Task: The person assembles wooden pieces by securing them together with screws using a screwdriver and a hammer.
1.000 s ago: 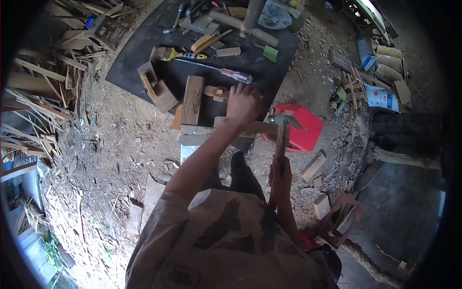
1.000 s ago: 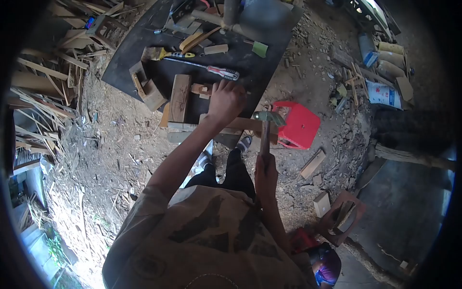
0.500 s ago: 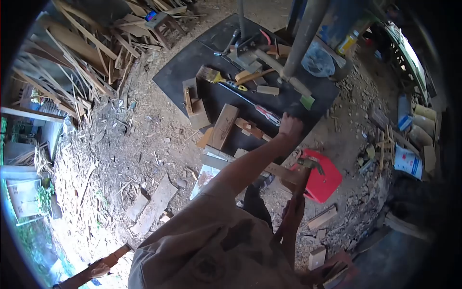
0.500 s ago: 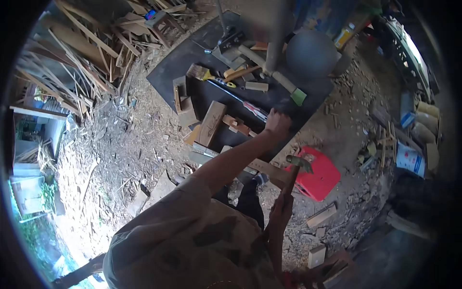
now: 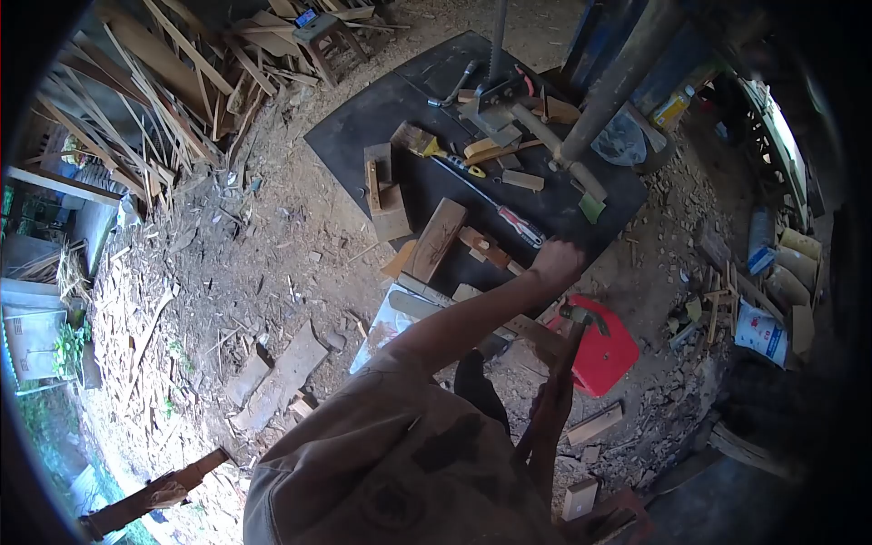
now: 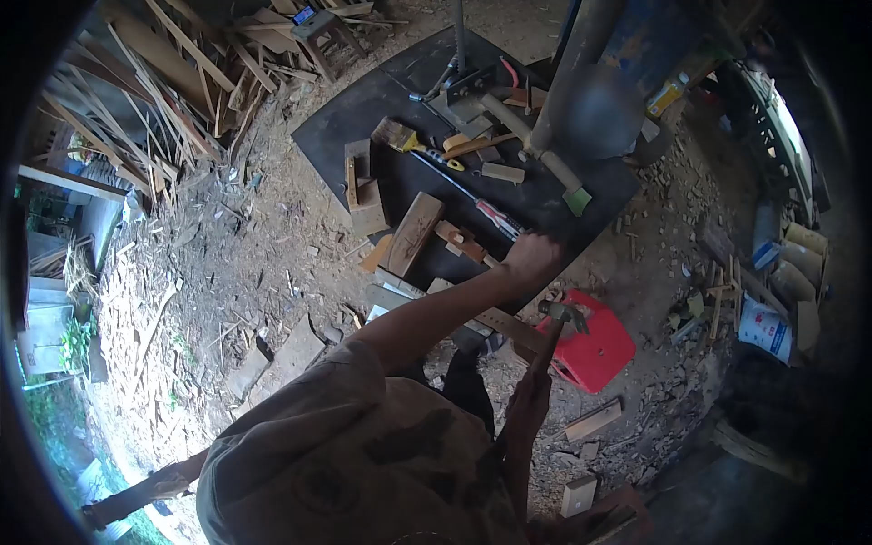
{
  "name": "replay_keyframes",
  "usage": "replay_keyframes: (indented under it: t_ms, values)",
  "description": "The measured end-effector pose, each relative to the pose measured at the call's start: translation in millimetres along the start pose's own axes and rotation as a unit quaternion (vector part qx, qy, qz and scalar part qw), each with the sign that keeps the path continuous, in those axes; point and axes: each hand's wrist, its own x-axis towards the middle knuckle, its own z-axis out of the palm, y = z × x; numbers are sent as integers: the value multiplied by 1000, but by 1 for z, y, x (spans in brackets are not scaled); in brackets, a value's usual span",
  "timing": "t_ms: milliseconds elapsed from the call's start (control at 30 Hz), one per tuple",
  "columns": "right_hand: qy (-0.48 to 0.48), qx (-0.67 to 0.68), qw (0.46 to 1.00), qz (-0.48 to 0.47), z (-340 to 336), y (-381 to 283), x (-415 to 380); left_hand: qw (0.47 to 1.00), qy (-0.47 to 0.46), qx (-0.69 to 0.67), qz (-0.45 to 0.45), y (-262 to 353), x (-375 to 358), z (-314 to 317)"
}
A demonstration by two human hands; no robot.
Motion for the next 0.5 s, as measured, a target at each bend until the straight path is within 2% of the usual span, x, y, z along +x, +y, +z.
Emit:
replay_keyframes:
  t_ms: [167, 333, 500]
  values:
    - [-1, -4, 1000, 2, 10, -5, -11, 990, 40, -133, -17, 3, -48, -48]
    - [-6, -2, 1000, 4, 22, -5, -20, 963, 90, -253, -2, -33, -113, -73]
    - [-17, -17, 1000, 4, 41, -12, -34, 923, 105, -365, -52, -47, -164, -101]
